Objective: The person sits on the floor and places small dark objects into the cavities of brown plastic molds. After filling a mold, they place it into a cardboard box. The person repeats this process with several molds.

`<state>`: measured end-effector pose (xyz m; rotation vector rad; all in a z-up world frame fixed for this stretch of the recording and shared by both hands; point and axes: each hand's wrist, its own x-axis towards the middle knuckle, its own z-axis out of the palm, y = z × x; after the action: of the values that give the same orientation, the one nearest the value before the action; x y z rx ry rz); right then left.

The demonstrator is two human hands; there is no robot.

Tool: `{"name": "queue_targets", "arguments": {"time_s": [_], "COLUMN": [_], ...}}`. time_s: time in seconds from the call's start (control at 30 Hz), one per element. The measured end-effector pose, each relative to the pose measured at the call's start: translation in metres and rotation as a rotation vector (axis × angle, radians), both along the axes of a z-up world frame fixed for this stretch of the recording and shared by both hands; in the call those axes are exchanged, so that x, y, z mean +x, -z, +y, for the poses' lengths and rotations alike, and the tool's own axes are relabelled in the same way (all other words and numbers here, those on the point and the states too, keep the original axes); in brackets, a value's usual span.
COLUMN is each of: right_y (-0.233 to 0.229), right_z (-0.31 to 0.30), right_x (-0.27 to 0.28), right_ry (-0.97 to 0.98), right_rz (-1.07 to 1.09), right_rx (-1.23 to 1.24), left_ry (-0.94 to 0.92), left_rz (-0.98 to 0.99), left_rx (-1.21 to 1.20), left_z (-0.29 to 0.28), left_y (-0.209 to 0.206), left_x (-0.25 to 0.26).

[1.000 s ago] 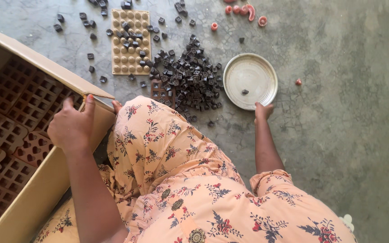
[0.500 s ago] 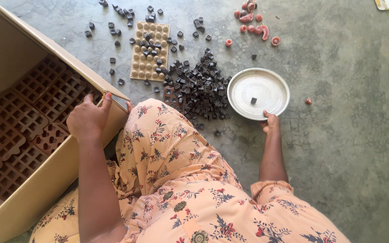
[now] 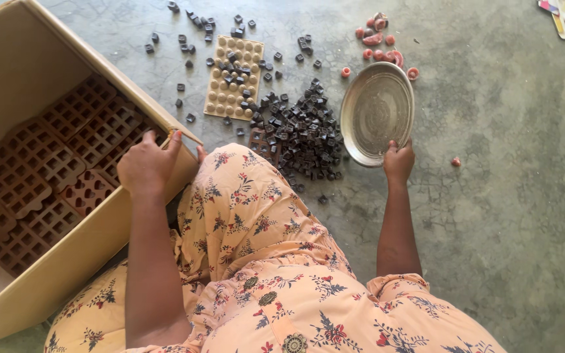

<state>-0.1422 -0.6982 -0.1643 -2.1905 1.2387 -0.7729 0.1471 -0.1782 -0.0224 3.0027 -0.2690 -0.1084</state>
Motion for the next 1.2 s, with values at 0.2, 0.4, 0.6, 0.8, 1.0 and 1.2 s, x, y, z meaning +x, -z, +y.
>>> {"name": "queue_targets", "arguments": {"time_s": [0.2,0.4,0.6,0.8,1.0,1.2], "right_y": [-0.003,-0.028,-0.054,-0.048,-0.004,0.054], "right_z": [0.007,0.021,0.043,0.07,0.086,0.104], "right_x": [0.007,0.043,0.152,0.338,0.525,0.631], "right_ry": [-0.006,-0.073,-0.34,-0.642,-0.678,-0.647], "right_rz": [0.174,0.138,0.082,-0.023,0.164,0.222], "right_rx": [-0.259,-0.381,-0.567,-0.967,-1.17,-1.231], "left_ry": [0.09,0.188,0.203,0.218,0.226,0.247], "left_rz": [0.235,0.094,0.218,0.303,0.209,0.246], "left_rx": [0.095,0.133,0.172,0.038,-0.117,-0.215], "left_z": [0.002,0.008,0.006,0.006,0.008,0.012], "left_y": [-0.011,-0.007,-0.009,-0.016,-0.026,-0.028], "left_x": [-0.007,-0.005,0.004,0.004,0.005,0.017]}}
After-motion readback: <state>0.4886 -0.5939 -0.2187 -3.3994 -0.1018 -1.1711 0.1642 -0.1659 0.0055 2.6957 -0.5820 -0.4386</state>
